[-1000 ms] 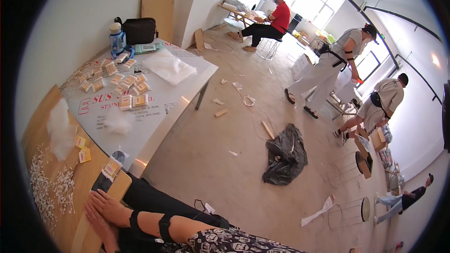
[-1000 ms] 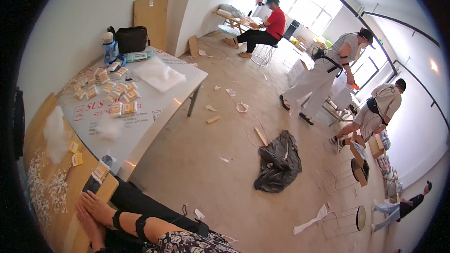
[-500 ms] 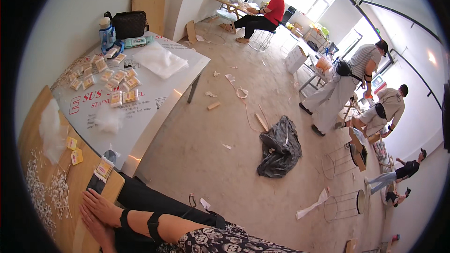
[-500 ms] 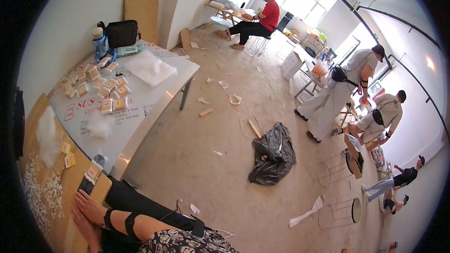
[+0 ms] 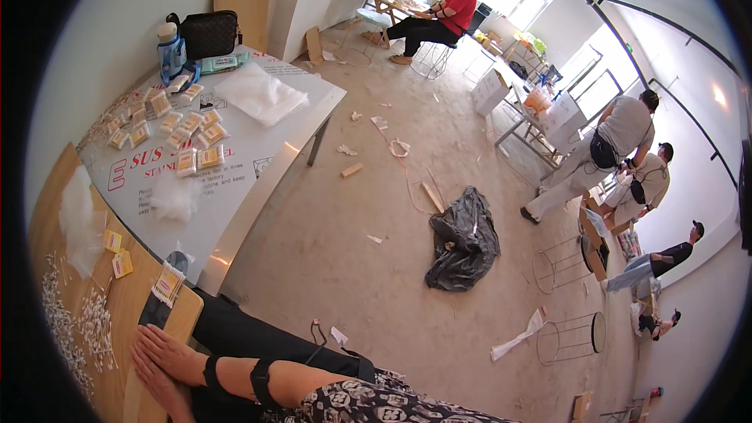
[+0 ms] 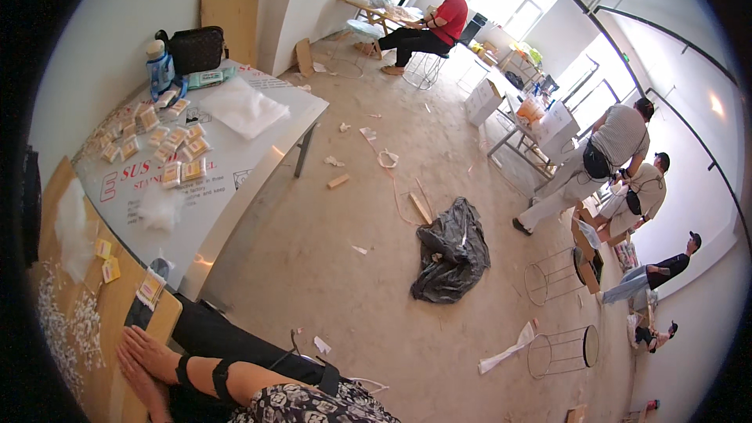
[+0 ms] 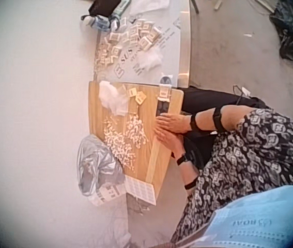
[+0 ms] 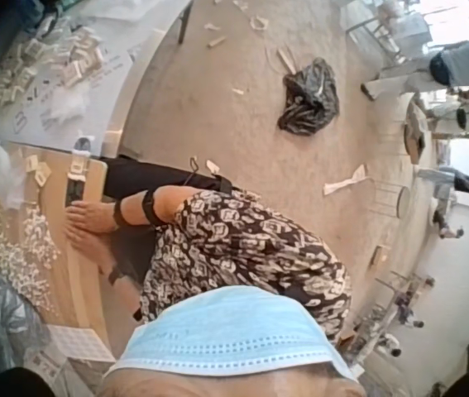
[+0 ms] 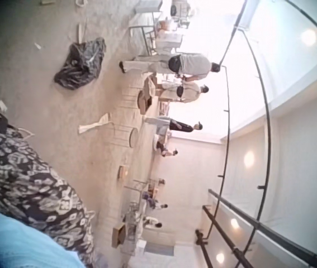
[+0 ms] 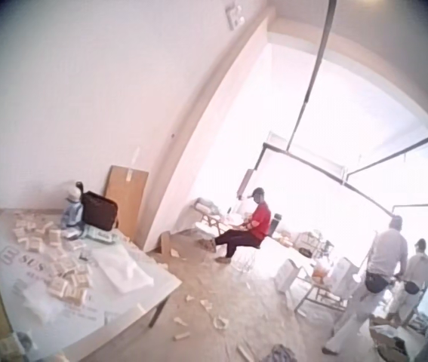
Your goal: Sorting and counting cotton swabs on a table in a workshop environment.
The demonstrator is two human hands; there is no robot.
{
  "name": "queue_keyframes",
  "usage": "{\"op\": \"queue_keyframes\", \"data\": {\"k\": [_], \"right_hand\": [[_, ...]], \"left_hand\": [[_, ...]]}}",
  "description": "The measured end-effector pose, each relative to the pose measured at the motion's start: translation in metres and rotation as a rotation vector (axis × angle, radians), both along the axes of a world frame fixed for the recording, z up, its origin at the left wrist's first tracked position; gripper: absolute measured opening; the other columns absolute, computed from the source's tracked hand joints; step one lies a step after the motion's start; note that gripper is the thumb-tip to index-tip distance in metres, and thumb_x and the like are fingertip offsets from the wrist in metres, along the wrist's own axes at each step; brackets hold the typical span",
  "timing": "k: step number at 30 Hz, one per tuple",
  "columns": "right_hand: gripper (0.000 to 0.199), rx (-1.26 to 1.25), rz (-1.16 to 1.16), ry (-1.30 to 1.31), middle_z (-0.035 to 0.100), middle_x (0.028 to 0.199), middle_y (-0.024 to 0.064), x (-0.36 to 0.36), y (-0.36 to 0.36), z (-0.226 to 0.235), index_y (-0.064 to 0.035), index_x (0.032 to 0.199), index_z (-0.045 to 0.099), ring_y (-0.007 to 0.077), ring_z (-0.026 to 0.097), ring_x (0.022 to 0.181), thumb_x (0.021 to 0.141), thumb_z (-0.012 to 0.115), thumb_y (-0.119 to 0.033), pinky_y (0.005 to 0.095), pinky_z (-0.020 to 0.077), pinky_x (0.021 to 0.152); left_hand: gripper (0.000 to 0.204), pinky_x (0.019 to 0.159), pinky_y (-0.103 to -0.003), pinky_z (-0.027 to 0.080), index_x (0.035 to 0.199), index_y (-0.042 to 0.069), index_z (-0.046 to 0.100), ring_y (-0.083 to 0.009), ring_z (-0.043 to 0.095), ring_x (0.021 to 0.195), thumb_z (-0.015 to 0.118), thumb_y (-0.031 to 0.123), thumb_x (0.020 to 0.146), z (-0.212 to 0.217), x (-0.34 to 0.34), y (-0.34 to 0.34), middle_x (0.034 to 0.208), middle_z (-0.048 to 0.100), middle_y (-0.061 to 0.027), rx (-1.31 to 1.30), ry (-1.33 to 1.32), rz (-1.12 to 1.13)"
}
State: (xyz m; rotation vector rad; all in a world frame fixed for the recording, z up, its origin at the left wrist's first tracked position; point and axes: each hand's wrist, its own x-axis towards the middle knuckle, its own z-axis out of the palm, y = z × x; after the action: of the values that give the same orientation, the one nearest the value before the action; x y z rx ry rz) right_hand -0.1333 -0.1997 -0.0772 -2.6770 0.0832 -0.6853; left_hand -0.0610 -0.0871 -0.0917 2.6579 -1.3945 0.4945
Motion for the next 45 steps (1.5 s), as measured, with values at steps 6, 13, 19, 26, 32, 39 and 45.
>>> {"op": "queue_keyframes", "data": {"k": [6, 13, 19, 26, 32, 39, 45], "right_hand": [[0.057, -0.001, -0.019, 0.005, 0.029, 0.143, 0.0204, 0.002, -0.001, -0.003, 0.0026, 0.135, 0.034, 0.0317, 0.021, 0.136, 0.085, 0.041, -0.025, 0.0434, 0.0124, 0.114], [0.056, -0.035, -0.032, 0.002, 0.031, 0.142, 0.021, 0.005, -0.002, -0.007, 0.0014, 0.135, 0.034, 0.0341, 0.023, 0.136, 0.086, 0.041, -0.025, 0.0462, 0.0124, 0.113], [0.051, -0.027, -0.046, -0.016, 0.032, 0.141, 0.0204, 0.006, 0.003, -0.007, 0.001, 0.132, 0.038, 0.0322, 0.026, 0.134, 0.086, 0.04, -0.023, 0.0438, 0.0161, 0.112], [0.052, -0.01, -0.049, -0.039, 0.033, 0.14, 0.0208, 0.004, 0.003, -0.006, 0.0018, 0.132, 0.038, 0.0323, 0.026, 0.134, 0.086, 0.041, -0.023, 0.0435, 0.0161, 0.113], [0.054, 0.009, -0.044, -0.034, 0.033, 0.14, 0.0229, 0.007, 0.002, -0.009, 0.003, 0.132, 0.038, 0.0345, 0.025, 0.134, 0.085, 0.042, -0.023, 0.0453, 0.0149, 0.113], [0.053, -0.008, -0.029, -0.042, 0.032, 0.14, 0.0234, 0.009, 0.005, -0.012, 0.0038, 0.13, 0.04, 0.0346, 0.025, 0.135, 0.084, 0.042, -0.023, 0.0455, 0.0141, 0.113], [0.054, -0.086, -0.085, -0.024, 0.034, 0.14, 0.0202, 0.009, 0.004, -0.015, 0.0001, 0.134, 0.038, 0.0349, 0.023, 0.135, 0.087, 0.041, -0.027, 0.0481, 0.0102, 0.113]], "left_hand": [[0.077, 0.11, -0.042, 0.019, 0.14, -0.003, 0.022, -0.0322, 0.023, 0.136, 0.058, 0.028, 0.079, 0.003, -0.001, 0.0, 0.145, 0.024, -0.0208, -0.021, 0.057, -0.047], [0.079, 0.111, -0.042, 0.018, 0.141, -0.003, 0.019, -0.0313, 0.021, 0.137, 0.057, 0.03, 0.08, 0.0, 0.001, -0.001, 0.147, 0.021, -0.0199, -0.026, 0.043, -0.043], [0.076, 0.111, -0.041, 0.017, 0.143, 0.002, 0.017, -0.0285, 0.02, 0.138, 0.053, 0.031, 0.083, 0.001, -0.001, 0.002, 0.149, 0.019, -0.016, 0.08, 0.083, 0.089], [0.075, 0.111, -0.041, 0.017, 0.144, 0.004, 0.016, -0.0266, 0.019, 0.138, 0.052, 0.032, 0.084, 0.002, 0.0, 0.004, 0.15, 0.017, -0.0135, 0.106, 0.101, 0.097], [0.083, 0.11, -0.044, 0.014, 0.144, 0.005, 0.015, -0.0272, 0.017, 0.139, 0.059, 0.03, 0.078, 0.01, 0.0, 0.005, 0.151, 0.015, -0.0135, 0.05, 0.207, 0.07], [0.09, 0.111, -0.044, 0.012, 0.145, 0.005, 0.012, -0.0273, 0.013, 0.14, 0.062, 0.029, 0.074, 0.012, -0.008, 0.006, 0.152, 0.012, -0.0125, 0.125, 0.197, 0.132], [0.082, 0.111, -0.043, 0.013, 0.145, 0.007, 0.013, -0.0249, 0.013, 0.14, 0.056, 0.031, 0.08, 0.009, -0.013, 0.002, 0.152, 0.013, -0.011, 0.162, 0.083, 0.164]]}}
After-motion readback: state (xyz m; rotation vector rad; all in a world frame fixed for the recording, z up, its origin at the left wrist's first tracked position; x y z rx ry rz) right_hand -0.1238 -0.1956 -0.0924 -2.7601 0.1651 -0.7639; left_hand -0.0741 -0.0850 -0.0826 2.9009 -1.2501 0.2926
